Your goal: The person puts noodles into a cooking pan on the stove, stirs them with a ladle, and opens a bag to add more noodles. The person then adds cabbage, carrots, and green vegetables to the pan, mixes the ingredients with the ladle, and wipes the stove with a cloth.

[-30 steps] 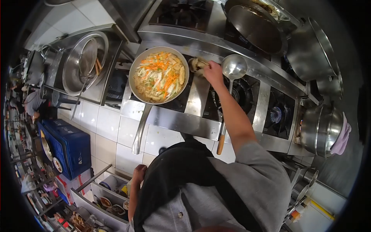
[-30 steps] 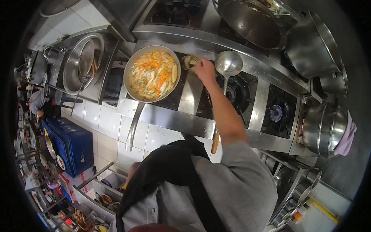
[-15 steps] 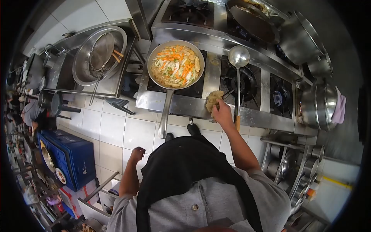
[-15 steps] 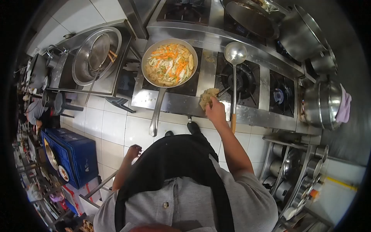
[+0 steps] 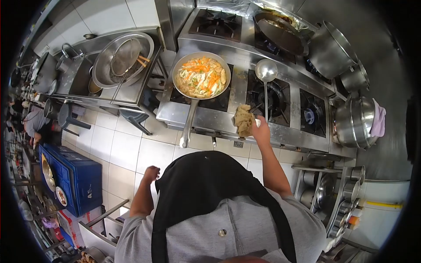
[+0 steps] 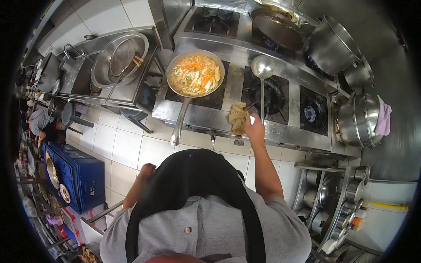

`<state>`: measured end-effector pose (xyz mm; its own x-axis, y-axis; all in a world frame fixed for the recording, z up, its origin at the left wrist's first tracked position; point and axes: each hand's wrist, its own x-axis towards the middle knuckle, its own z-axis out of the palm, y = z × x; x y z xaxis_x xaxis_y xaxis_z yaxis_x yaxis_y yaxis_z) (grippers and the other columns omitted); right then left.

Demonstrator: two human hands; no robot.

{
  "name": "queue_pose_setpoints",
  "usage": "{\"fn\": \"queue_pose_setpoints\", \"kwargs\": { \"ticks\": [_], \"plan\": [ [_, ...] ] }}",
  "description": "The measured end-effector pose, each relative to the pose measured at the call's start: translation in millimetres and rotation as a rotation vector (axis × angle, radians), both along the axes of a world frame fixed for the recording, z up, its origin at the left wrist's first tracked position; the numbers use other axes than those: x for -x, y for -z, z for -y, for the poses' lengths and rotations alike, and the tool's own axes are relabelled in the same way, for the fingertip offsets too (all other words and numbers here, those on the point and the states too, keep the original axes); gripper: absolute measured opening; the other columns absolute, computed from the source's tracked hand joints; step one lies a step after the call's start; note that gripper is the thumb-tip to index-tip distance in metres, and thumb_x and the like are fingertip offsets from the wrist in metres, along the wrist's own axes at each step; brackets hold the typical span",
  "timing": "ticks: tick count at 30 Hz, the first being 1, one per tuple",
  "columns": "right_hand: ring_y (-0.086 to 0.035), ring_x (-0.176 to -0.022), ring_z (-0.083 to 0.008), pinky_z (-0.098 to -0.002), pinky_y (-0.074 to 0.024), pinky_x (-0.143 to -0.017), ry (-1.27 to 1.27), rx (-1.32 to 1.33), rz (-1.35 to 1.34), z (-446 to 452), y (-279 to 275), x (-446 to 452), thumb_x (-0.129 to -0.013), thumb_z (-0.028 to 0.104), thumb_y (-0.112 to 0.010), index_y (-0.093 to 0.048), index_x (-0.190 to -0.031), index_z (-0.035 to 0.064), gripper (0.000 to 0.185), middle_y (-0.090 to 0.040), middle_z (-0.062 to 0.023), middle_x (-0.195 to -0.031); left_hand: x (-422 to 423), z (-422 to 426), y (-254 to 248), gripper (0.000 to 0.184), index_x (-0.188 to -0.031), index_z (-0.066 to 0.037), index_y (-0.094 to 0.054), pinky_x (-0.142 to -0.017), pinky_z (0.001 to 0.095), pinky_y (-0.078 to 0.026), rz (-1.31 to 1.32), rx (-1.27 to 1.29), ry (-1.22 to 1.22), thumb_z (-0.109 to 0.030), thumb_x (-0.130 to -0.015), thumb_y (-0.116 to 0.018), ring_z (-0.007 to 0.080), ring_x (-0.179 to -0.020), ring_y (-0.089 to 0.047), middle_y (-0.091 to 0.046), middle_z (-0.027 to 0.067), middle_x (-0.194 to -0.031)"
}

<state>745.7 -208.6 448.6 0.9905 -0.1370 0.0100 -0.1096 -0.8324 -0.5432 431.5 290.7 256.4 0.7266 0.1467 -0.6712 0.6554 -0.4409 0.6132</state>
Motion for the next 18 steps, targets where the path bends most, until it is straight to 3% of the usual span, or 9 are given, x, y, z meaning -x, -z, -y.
{"fn": "queue_pose_setpoints", "kwargs": {
  "ticks": [3, 6, 9, 10, 12, 13, 15, 16, 18],
  "plan": [
    [-0.066, -0.096, -0.0416, -0.0486, -0.0516, -0.085, 0.007, 0.063, 0.034, 43, 7, 3, -0.087, 0.028, -0.061, -0.058, -0.119, 0.0014, 0.041, -0.067, -0.0268, -0.101, 23, 11, 46, 0.035, -0.093, -0.009, -0.069, -0.086, 0.0426, -0.053, 0.484, -0.310, 0.821, -0.032, -0.068, -0.070, 0.0382, -0.094, -0.065, -0.071, 0.0155, -0.093],
    [-0.065, -0.095, -0.0423, -0.0495, -0.0516, -0.085, 0.027, 0.174, -0.067, 70, 26, 5, -0.087, 0.028, -0.061, -0.058, -0.113, 0.0002, 0.039, -0.066, -0.0264, -0.101, 19, 29, 36, 0.033, -0.088, -0.010, -0.071, -0.085, 0.0434, -0.053, 0.187, -0.371, 0.936, -0.034, -0.065, -0.072, 0.0365, -0.096, -0.065, -0.071, 0.0133, -0.097],
    [-0.064, -0.096, -0.0444, -0.0512, -0.0505, -0.085, -0.007, 0.222, -0.141, 80, 36, -7, -0.088, 0.029, -0.061, -0.058, -0.110, 0.0001, 0.037, -0.065, -0.0266, -0.104, -6, 42, 0, 0.024, -0.087, -0.010, -0.071, -0.082, 0.0422, -0.054, 0.192, -0.247, 0.670, -0.027, -0.069, -0.069, 0.0381, -0.088, -0.067, -0.071, 0.0145, -0.089],
    [-0.063, -0.098, -0.0460, -0.0525, -0.0493, -0.086, -0.023, 0.215, -0.218, 77, 38, -15, -0.088, 0.029, -0.061, -0.058, -0.109, 0.0003, 0.036, -0.065, -0.0274, -0.106, -27, 63, -36, 0.020, -0.086, -0.006, -0.071, -0.081, 0.0418, -0.054, -0.181, -0.088, 0.048, -0.022, -0.076, -0.066, 0.0387, -0.086, -0.066, -0.070, 0.0176, -0.085],
    [-0.063, -0.094, -0.0474, -0.0518, -0.0502, -0.085, -0.060, 0.263, -0.223, 75, 41, -29, -0.086, 0.030, -0.063, -0.057, -0.109, -0.0006, 0.038, -0.065, -0.0270, -0.103, -45, 52, -30, 0.027, -0.086, 0.002, -0.068, -0.081, 0.0445, -0.052, 0.093, -0.216, 0.060, -0.022, -0.089, -0.058, 0.0400, -0.088, -0.066, -0.069, 0.0221, -0.090],
    [-0.064, -0.091, -0.0465, -0.0508, -0.0511, -0.084, -0.045, 0.188, -0.258, 75, 42, -36, -0.084, 0.029, -0.064, -0.057, -0.109, -0.0009, 0.039, -0.066, -0.0265, -0.100, -61, 41, -23, 0.025, -0.085, 0.001, -0.068, -0.061, 0.0373, -0.051, 0.310, -0.263, 0.028, -0.022, -0.088, -0.058, 0.0217, -0.061, -0.064, -0.066, 0.0124, -0.070],
    [-0.067, -0.077, -0.0391, -0.0474, -0.0549, -0.072, -0.016, -0.043, -0.351, 76, 43, -52, -0.079, 0.023, -0.066, -0.056, -0.106, -0.0009, 0.038, -0.067, -0.0200, -0.088, -113, 58, -119, 0.030, -0.094, 0.003, -0.068, -0.082, 0.0455, -0.051, 0.407, -0.366, -0.078, -0.026, -0.090, -0.057, 0.0406, -0.094, -0.065, -0.068, 0.0244, -0.096],
    [-0.063, -0.066, -0.0275, -0.0407, -0.0540, -0.057, 0.106, -0.583, -0.456, 81, 61, -59, -0.079, 0.015, -0.064, -0.056, -0.101, 0.0034, 0.026, -0.060, -0.0109, -0.077, -140, 71, -171, 0.028, -0.096, 0.001, -0.068, -0.082, 0.0452, -0.051, 0.426, -0.433, -0.138, -0.025, -0.091, -0.056, 0.0406, -0.095, -0.064, -0.068, 0.0236, -0.096],
    [-0.049, -0.051, -0.0166, -0.0287, -0.0472, -0.045, 0.219, -1.158, -0.558, 67, 25, -51, -0.081, 0.009, -0.061, -0.055, -0.096, 0.0075, 0.016, -0.049, -0.0022, -0.068, -191, 70, -236, 0.025, -0.103, -0.002, -0.066, -0.082, 0.0454, -0.051, 0.574, -0.471, -0.032, -0.023, -0.091, -0.058, 0.0400, -0.097, -0.064, -0.068, 0.0212, -0.102]
  ]
}}
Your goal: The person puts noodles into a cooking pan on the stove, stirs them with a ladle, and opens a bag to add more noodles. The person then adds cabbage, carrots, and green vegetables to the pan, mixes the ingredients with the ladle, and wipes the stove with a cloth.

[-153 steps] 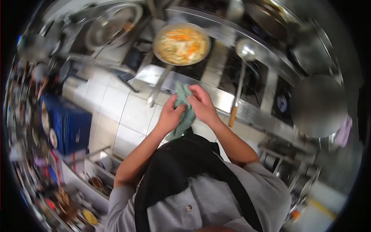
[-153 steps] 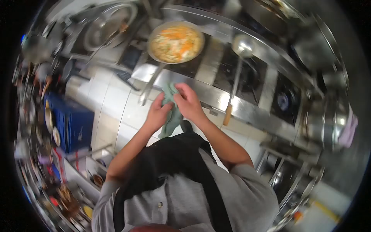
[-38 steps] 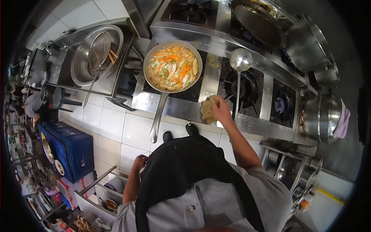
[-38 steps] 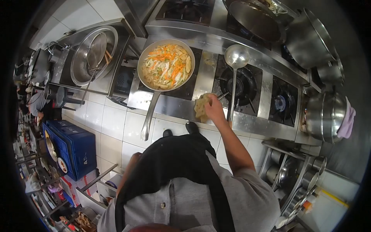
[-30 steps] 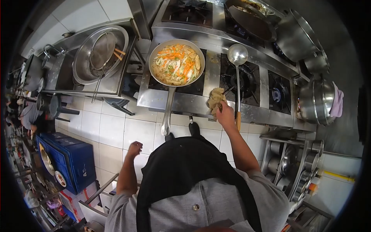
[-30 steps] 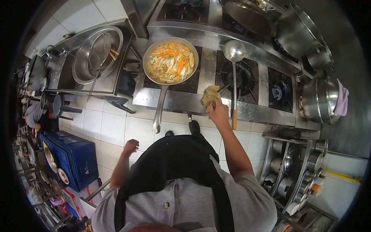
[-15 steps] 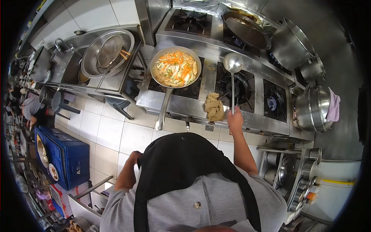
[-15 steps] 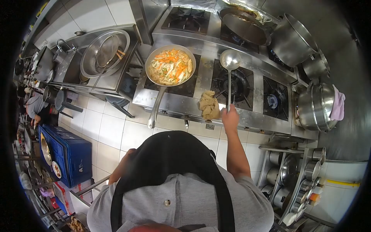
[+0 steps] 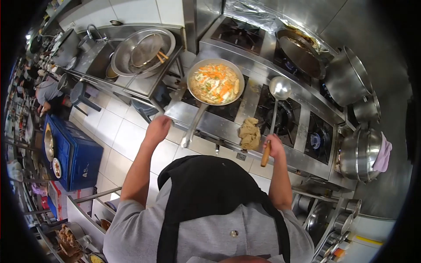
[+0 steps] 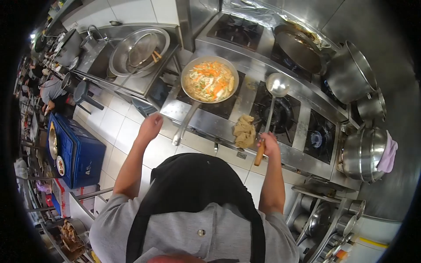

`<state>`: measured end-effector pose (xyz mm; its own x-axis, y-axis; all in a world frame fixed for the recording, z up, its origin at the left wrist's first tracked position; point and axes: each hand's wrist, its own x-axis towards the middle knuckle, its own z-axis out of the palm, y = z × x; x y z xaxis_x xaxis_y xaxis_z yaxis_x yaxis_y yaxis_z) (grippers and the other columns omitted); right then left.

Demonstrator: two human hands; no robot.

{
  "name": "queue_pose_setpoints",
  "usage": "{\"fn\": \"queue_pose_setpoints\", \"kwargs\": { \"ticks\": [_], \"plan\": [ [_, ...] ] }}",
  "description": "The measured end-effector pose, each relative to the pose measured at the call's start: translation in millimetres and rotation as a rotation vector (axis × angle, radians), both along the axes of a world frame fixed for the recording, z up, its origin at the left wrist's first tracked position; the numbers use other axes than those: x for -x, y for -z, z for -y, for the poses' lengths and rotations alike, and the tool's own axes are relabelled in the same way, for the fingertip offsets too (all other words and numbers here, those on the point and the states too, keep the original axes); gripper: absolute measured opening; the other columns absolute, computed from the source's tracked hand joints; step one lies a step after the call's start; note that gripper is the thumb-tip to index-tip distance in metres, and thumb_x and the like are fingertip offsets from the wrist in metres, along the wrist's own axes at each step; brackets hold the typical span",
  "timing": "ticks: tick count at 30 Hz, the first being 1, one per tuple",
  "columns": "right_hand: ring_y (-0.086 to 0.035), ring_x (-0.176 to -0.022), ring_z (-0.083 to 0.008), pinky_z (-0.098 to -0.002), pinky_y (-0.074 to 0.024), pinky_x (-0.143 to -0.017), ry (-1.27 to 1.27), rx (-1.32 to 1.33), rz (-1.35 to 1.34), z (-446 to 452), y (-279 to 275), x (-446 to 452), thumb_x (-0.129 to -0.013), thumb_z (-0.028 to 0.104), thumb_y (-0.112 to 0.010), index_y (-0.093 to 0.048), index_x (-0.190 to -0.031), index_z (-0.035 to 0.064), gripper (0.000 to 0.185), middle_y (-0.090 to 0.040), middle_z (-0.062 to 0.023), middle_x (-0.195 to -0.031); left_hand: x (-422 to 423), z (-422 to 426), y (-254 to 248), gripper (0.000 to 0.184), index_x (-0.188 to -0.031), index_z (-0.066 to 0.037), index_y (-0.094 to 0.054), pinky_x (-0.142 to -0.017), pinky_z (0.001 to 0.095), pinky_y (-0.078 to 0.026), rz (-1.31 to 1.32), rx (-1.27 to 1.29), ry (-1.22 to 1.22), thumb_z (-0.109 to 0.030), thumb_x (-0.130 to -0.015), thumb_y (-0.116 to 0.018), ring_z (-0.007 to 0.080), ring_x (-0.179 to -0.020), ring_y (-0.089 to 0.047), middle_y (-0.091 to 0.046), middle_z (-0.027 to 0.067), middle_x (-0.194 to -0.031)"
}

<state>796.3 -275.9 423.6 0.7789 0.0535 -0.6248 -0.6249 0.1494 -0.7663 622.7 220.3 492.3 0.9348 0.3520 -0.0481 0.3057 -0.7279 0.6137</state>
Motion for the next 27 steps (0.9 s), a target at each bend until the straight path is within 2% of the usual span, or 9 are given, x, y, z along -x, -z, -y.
{"fn": "queue_pose_setpoints", "kwargs": {
  "ticks": [4, 7, 10, 12, 18, 20, 22, 23, 27],
  "plan": [
    [-0.046, -0.050, -0.0139, -0.0252, -0.0398, -0.040, 0.014, -0.224, -0.048, -13, -11, -1, -0.081, 0.007, -0.059, -0.055, -0.096, 0.0126, 0.016, -0.047, -0.0032, -0.067, -99, -7, -93, 0.016, -0.097, -0.006, -0.062, -0.083, 0.0428, -0.051, 0.555, -0.318, 0.253, -0.012, -0.083, -0.062, 0.0340, -0.095, -0.060, -0.062, 0.0130, -0.095],
    [-0.046, -0.052, -0.0123, -0.0225, -0.0374, -0.040, 0.068, -0.195, -0.017, -30, -21, 2, -0.083, 0.007, -0.058, -0.055, -0.100, 0.0118, 0.019, -0.048, -0.0022, -0.069, -174, -46, -103, 0.023, -0.106, -0.006, -0.064, -0.083, 0.0411, -0.051, 0.591, -0.505, 0.283, -0.010, -0.084, -0.059, 0.0343, -0.098, -0.061, -0.063, 0.0127, -0.105],
    [-0.046, -0.051, -0.0120, -0.0252, -0.0405, -0.041, 0.132, -0.057, 0.076, -55, -39, 26, -0.086, 0.007, -0.055, -0.051, -0.104, 0.0085, 0.018, -0.047, -0.0022, -0.068, -223, -86, -79, 0.022, -0.105, -0.006, -0.064, -0.086, 0.0425, -0.051, 0.592, -0.753, 0.205, -0.013, -0.085, -0.058, 0.0327, -0.100, -0.062, -0.064, 0.0121, -0.107],
    [-0.043, -0.045, -0.0118, -0.0263, -0.0398, -0.038, 0.165, -0.002, 0.090, -64, -50, 50, -0.089, 0.006, -0.052, -0.049, -0.104, 0.0081, 0.016, -0.045, -0.0018, -0.067, -229, -116, -56, 0.024, -0.106, -0.006, -0.066, -0.090, 0.0444, -0.050, 0.064, -0.882, 0.203, -0.016, -0.085, -0.058, 0.0308, -0.105, -0.061, -0.064, 0.0122, -0.108],
    [-0.044, -0.039, -0.0134, -0.0299, -0.0397, -0.034, -0.220, 0.424, 0.323, -78, -92, 102, -0.084, 0.001, -0.051, -0.049, -0.103, 0.0060, 0.020, -0.047, -0.0029, -0.068, -153, -107, -87, 0.018, -0.096, -0.005, -0.066, -0.087, 0.0439, -0.049, 0.053, -0.921, 0.282, -0.018, -0.085, -0.061, 0.0319, -0.103, -0.060, -0.065, 0.0122, -0.104],
    [-0.046, -0.038, -0.0129, -0.0302, -0.0395, -0.034, -0.257, 0.490, 0.337, -90, -104, 92, -0.084, 0.001, -0.051, -0.051, -0.100, 0.0040, 0.016, -0.051, -0.0052, -0.069, -121, -76, -97, 0.012, -0.086, -0.006, -0.067, -0.084, 0.0444, -0.047, 0.521, -0.846, 0.241, -0.016, -0.083, -0.062, 0.0324, -0.095, -0.061, -0.066, 0.0117, -0.094],
    [-0.054, -0.046, -0.0172, -0.0361, -0.0455, -0.043, -0.375, 0.651, 0.452, -102, -109, 79, -0.081, 0.004, -0.055, -0.053, -0.097, 0.0011, 0.016, -0.057, -0.0113, -0.073, -87, -44, -84, 0.013, -0.087, -0.005, -0.066, -0.082, 0.0441, -0.048, 0.500, -0.426, 0.237, -0.017, -0.082, -0.066, 0.0349, -0.094, -0.061, -0.065, 0.0140, -0.094],
    [-0.064, -0.062, -0.0295, -0.0429, -0.0499, -0.059, -0.384, 0.838, 0.726, -107, -98, 71, -0.078, 0.007, -0.057, -0.053, -0.097, -0.0013, 0.021, -0.063, -0.0188, -0.078, -66, -29, -68, 0.017, -0.088, -0.004, -0.067, -0.080, 0.0446, -0.049, 0.401, -0.270, 0.189, -0.020, -0.083, -0.065, 0.0361, -0.092, -0.062, -0.066, 0.0156, -0.093],
    [-0.064, -0.082, -0.0424, -0.0493, -0.0489, -0.074, -0.451, 0.942, 0.746, -132, -94, 33, -0.077, 0.008, -0.057, -0.054, -0.105, 0.0001, 0.029, -0.065, -0.0249, -0.086, 6, -4, 21, 0.028, -0.091, -0.002, -0.068, -0.075, 0.0456, -0.052, -0.084, 0.132, 0.140, -0.029, -0.088, -0.060, 0.0373, -0.085, -0.066, -0.069, 0.0194, -0.088]
  ]
}}
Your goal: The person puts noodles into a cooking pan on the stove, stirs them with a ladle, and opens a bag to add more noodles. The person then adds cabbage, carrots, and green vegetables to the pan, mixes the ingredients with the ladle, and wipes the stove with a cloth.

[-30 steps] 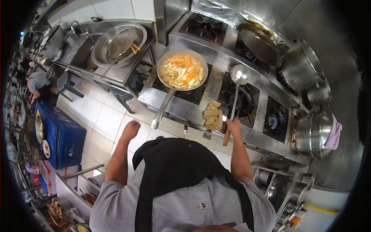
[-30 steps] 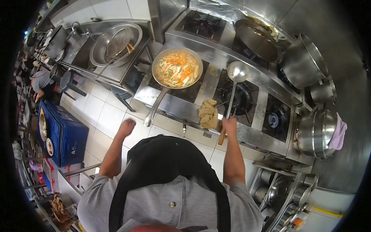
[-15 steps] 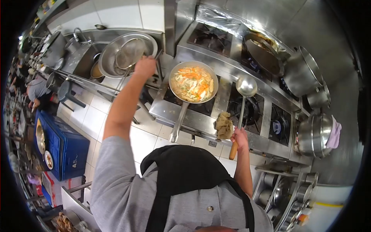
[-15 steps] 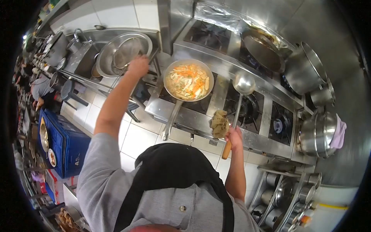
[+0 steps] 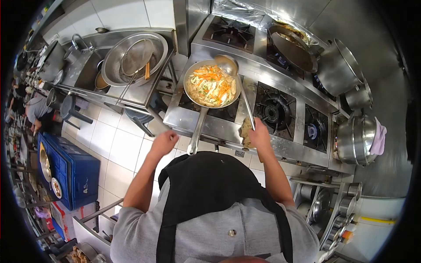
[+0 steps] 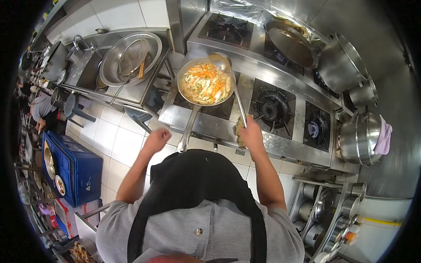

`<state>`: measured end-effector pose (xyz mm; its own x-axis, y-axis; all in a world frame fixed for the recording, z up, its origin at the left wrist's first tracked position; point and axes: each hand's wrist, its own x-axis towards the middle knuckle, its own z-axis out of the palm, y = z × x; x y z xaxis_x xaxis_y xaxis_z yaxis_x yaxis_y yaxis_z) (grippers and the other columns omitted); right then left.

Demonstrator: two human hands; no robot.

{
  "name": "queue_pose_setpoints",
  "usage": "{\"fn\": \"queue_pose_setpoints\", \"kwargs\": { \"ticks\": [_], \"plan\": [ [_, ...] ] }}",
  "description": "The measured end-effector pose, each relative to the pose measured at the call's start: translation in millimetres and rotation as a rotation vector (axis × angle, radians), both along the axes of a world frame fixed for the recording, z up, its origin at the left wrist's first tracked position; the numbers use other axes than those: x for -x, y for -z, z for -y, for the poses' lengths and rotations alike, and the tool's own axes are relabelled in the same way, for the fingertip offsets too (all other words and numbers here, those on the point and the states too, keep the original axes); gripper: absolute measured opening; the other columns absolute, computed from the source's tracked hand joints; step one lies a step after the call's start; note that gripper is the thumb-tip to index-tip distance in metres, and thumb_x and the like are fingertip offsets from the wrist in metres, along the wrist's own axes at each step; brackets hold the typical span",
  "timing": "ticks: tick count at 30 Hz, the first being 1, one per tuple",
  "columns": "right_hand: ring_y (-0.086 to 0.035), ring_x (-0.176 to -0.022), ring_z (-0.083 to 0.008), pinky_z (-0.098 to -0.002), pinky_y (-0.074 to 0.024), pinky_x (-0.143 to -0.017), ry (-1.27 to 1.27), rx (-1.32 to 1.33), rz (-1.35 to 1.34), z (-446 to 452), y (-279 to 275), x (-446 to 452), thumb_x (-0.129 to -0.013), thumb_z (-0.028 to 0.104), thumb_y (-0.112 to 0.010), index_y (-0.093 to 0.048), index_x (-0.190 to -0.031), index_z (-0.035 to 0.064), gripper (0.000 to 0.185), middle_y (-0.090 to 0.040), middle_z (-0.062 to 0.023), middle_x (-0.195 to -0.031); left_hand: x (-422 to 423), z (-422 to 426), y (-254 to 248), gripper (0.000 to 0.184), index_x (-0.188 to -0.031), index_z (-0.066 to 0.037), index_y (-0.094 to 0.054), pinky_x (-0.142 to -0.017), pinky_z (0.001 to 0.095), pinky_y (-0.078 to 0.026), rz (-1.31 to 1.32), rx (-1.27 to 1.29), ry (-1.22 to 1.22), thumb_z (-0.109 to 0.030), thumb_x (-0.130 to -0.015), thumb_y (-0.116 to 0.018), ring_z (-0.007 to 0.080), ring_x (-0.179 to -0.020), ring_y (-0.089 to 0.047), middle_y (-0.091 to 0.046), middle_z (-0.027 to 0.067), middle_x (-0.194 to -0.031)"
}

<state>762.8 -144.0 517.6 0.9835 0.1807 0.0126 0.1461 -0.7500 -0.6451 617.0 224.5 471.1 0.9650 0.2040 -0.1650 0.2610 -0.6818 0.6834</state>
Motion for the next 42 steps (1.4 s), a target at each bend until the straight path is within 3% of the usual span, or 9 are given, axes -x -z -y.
{"fn": "queue_pose_setpoints", "kwargs": {
  "ticks": [5, 7, 9, 11, 15, 22, 35, 37, 42],
  "plan": [
    [-0.063, -0.089, -0.0453, -0.0543, -0.0488, -0.079, -0.073, 0.386, -0.098, -16, 8, -16, -0.082, 0.013, -0.060, -0.052, -0.115, 0.0044, 0.034, -0.065, -0.0271, -0.091, 124, -60, 196, 0.022, -0.092, -0.003, -0.069, -0.074, 0.0403, -0.055, -0.258, -0.119, 0.341, -0.022, -0.086, -0.059, 0.0311, -0.084, -0.069, -0.071, 0.0173, -0.092],
    [-0.064, -0.089, -0.0453, -0.0542, -0.0492, -0.079, -0.123, 0.379, -0.093, -11, -10, -6, -0.083, 0.012, -0.060, -0.051, -0.116, 0.0047, 0.035, -0.065, -0.0266, -0.090, 176, -78, 229, 0.022, -0.100, -0.004, -0.067, -0.068, 0.0407, -0.056, -0.814, -0.025, 0.231, -0.021, -0.090, -0.058, 0.0293, -0.080, -0.070, -0.071, 0.0153, -0.096],
    [-0.064, -0.088, -0.0454, -0.0541, -0.0495, -0.079, -0.173, 0.372, -0.090, -5, -31, 5, -0.083, 0.011, -0.060, -0.051, -0.118, 0.0050, 0.036, -0.066, -0.0261, -0.090, 206, -73, 197, 0.024, -0.112, -0.006, -0.063, -0.061, 0.0423, -0.056, -1.078, 0.362, -0.510, -0.022, -0.096, -0.053, 0.0279, -0.077, -0.068, -0.069, 0.0122, -0.100],
    [-0.064, -0.087, -0.0452, -0.0529, -0.0500, -0.078, -0.163, 0.416, -0.101, -2, -45, 11, -0.083, 0.012, -0.061, -0.052, -0.117, 0.0053, 0.036, -0.066, -0.0254, -0.089, 229, -86, 198, 0.028, -0.120, -0.009, -0.060, -0.059, 0.0439, -0.056, -1.127, 0.394, -0.586, -0.024, -0.100, -0.048, 0.0281, -0.076, -0.067, -0.067, 0.0111, -0.101],
    [-0.064, -0.085, -0.0445, -0.0524, -0.0498, -0.078, -0.183, 0.458, -0.002, -7, -36, 7, -0.081, 0.010, -0.061, -0.054, -0.115, 0.0046, 0.035, -0.066, -0.0252, -0.088, 231, -100, 207, 0.032, -0.125, -0.009, -0.057, -0.065, 0.0466, -0.056, -1.005, 0.448, -0.596, -0.024, -0.098, -0.050, 0.0292, -0.084, -0.067, -0.065, 0.0142, -0.113],
    [-0.062, -0.088, -0.0450, -0.0493, -0.0478, -0.078, -0.238, 0.143, -0.238, -20, -10, 38, -0.077, 0.008, -0.059, -0.057, -0.106, 0.0023, 0.030, -0.064, -0.0267, -0.090, 141, -70, 178, 0.026, -0.091, 0.003, -0.065, -0.044, 0.0320, -0.049, -0.400, 0.481, -0.485, -0.022, -0.085, -0.061, 0.0168, -0.053, -0.060, -0.063, 0.0113, -0.067],
    [-0.063, -0.088, -0.0463, -0.0530, -0.0485, -0.077, -0.162, 0.137, -0.114, -20, 13, 64, -0.079, 0.009, -0.059, -0.054, -0.109, 0.0024, 0.030, -0.065, -0.0268, -0.089, 167, -92, 234, 0.027, -0.097, 0.002, -0.064, -0.048, 0.0355, -0.053, -0.553, 0.197, 0.114, -0.024, -0.092, -0.060, 0.0194, -0.060, -0.063, -0.066, 0.0105, -0.080],
    [-0.063, -0.088, -0.0466, -0.0533, -0.0483, -0.077, -0.087, 0.211, -0.115, -27, 4, 67, -0.079, 0.009, -0.060, -0.054, -0.107, 0.0026, 0.029, -0.065, -0.0270, -0.089, 170, -90, 205, 0.024, -0.096, 0.000, -0.062, -0.048, 0.0364, -0.053, -0.792, 0.417, -0.328, -0.023, -0.095, -0.056, 0.0193, -0.060, -0.063, -0.066, 0.0099, -0.085],
    [-0.063, -0.088, -0.0461, -0.0530, -0.0493, -0.078, -0.123, 0.194, -0.163, -17, 7, 68, -0.080, 0.010, -0.060, -0.055, -0.110, 0.0042, 0.030, -0.066, -0.0268, -0.090, 169, -94, 203, 0.021, -0.099, -0.002, -0.064, -0.048, 0.0340, -0.053, -0.747, 0.448, -0.372, -0.018, -0.097, -0.051, 0.0188, -0.065, -0.064, -0.066, 0.0093, -0.090]
  ]
}}
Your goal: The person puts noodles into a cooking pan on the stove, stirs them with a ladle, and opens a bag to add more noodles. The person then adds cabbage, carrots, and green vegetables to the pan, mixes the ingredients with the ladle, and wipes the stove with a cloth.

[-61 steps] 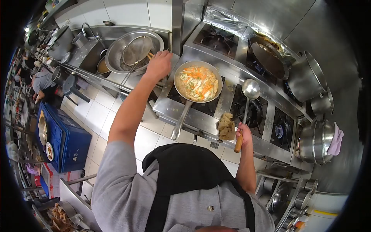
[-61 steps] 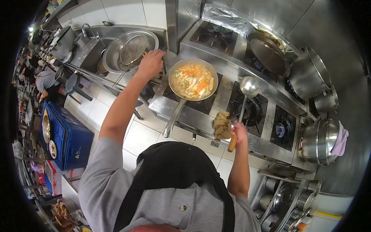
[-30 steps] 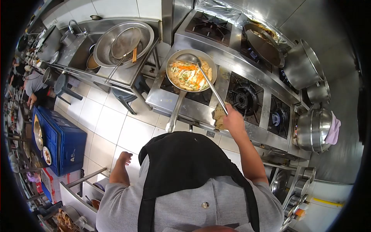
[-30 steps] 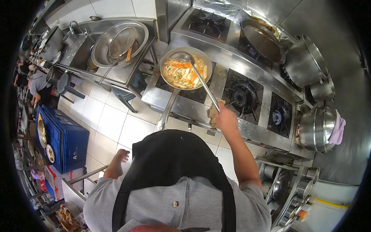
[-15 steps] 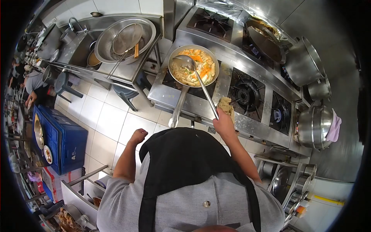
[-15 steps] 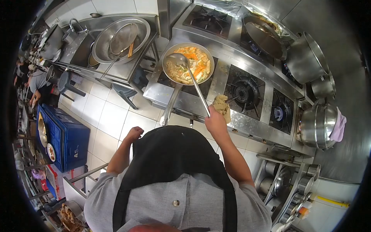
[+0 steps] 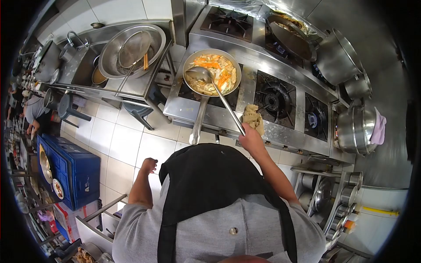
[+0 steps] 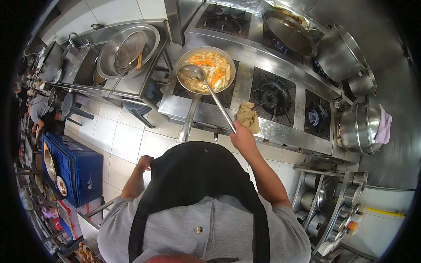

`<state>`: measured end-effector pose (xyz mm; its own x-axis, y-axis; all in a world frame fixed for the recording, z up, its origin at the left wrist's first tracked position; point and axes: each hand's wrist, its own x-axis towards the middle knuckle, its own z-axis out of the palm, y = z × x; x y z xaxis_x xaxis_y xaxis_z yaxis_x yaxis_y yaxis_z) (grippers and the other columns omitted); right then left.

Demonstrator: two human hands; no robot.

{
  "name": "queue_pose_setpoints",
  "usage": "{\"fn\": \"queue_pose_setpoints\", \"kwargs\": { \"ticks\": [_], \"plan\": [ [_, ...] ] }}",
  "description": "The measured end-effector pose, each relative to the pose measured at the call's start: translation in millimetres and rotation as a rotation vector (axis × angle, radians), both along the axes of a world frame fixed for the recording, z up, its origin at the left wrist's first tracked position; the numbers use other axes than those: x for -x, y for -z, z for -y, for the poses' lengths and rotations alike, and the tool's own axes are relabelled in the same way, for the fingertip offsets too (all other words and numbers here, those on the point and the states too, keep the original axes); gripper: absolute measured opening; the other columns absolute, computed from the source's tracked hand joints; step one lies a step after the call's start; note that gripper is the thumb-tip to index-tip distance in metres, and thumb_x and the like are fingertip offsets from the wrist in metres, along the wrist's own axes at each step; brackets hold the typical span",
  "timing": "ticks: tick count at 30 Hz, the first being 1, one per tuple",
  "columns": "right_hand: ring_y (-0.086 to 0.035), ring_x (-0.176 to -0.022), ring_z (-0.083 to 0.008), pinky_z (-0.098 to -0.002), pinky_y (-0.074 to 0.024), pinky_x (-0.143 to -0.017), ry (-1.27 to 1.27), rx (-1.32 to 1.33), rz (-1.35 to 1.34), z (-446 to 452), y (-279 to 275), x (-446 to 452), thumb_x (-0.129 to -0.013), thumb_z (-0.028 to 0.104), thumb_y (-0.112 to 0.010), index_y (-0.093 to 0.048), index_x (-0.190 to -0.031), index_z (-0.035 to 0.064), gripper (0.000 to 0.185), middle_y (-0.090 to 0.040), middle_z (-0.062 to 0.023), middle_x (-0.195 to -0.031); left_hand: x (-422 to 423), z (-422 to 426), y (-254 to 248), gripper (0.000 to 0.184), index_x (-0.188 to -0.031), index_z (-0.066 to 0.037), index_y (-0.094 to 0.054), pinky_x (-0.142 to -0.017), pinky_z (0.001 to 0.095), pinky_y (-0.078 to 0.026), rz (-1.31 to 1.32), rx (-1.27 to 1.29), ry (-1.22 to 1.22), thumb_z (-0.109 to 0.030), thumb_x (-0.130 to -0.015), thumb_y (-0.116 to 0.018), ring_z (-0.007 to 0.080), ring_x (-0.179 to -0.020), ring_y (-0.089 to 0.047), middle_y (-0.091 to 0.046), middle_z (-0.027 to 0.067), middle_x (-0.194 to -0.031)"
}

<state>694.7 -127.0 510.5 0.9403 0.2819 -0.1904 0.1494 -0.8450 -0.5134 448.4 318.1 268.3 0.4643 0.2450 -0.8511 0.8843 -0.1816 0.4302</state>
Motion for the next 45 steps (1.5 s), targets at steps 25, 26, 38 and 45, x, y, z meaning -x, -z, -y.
{"fn": "queue_pose_setpoints", "kwargs": {
  "ticks": [25, 26, 38, 45],
  "plan": [
    [-0.068, -0.083, -0.0404, -0.0504, -0.0549, -0.071, -0.196, 0.481, 0.323, 21, -36, -123, -0.086, 0.009, -0.056, -0.054, -0.108, 0.0052, 0.023, -0.068, -0.0199, -0.088, 8, 32, -13, 0.024, -0.109, -0.001, -0.060, -0.054, 0.0376, -0.058, -0.129, 0.010, 0.010, -0.019, -0.098, -0.050, 0.0204, -0.069, -0.066, -0.067, 0.0112, -0.097],
    [-0.068, -0.085, -0.0410, -0.0513, -0.0540, -0.074, -0.211, 0.428, 0.300, 28, -37, -114, -0.085, 0.010, -0.058, -0.055, -0.108, 0.0055, 0.024, -0.068, -0.0208, -0.087, 11, 26, -11, 0.022, -0.108, -0.001, -0.061, -0.051, 0.0369, -0.057, 0.007, 0.048, 0.206, -0.017, -0.096, -0.050, 0.0198, -0.068, -0.066, -0.067, 0.0104, -0.095],
    [-0.063, -0.090, -0.0449, -0.0537, -0.0494, -0.078, -0.120, 0.185, 0.185, 26, -25, -112, -0.081, 0.009, -0.060, -0.058, -0.104, 0.0048, 0.023, -0.065, -0.0262, -0.089, -7, 14, 10, 0.023, -0.097, 0.000, -0.062, -0.048, 0.0309, -0.054, 0.220, -0.136, 0.354, -0.021, -0.092, -0.056, 0.0170, -0.068, -0.066, -0.065, 0.0093, -0.084],
    [-0.061, -0.088, -0.0462, -0.0504, -0.0470, -0.077, -0.008, 0.023, 0.144, 31, -36, -61, -0.079, 0.011, -0.060, -0.059, -0.103, 0.0021, 0.026, -0.063, -0.0274, -0.088, -3, 9, 32, 0.021, -0.097, 0.001, -0.062, -0.050, 0.0343, -0.057, 0.275, -0.103, 0.198, -0.019, -0.093, -0.056, 0.0175, -0.062, -0.065, -0.066, 0.0081, -0.087]
  ]
}}
